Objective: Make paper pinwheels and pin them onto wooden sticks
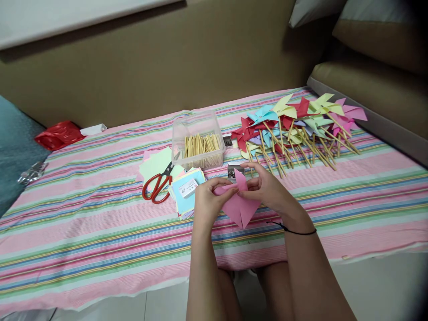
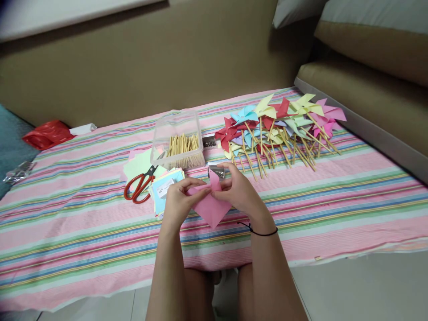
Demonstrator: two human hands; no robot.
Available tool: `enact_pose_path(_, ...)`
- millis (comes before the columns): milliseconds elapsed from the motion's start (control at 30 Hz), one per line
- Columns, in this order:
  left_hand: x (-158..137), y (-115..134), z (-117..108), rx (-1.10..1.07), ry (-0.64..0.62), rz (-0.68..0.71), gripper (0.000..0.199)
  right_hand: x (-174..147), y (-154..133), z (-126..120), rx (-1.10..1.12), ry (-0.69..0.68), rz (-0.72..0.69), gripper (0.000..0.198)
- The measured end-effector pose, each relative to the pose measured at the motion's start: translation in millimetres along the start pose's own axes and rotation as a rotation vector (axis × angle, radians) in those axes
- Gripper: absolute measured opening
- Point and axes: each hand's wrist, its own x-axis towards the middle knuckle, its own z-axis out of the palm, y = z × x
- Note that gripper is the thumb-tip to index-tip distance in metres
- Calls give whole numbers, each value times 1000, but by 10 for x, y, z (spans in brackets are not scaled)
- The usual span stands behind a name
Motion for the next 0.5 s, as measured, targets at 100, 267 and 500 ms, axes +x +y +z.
enact_pose_path(100,13,9,8,-118,54,-55,28,7,-8,7,24,57,-1,64)
enact_pose_path(267,29,59,51,-533,203,-156,51,39,-31,33,191,269,-93,68)
enact_pose_path(500,-5,151,178,-510,175,-189,52,61,-69,179,219,274,-164,70)
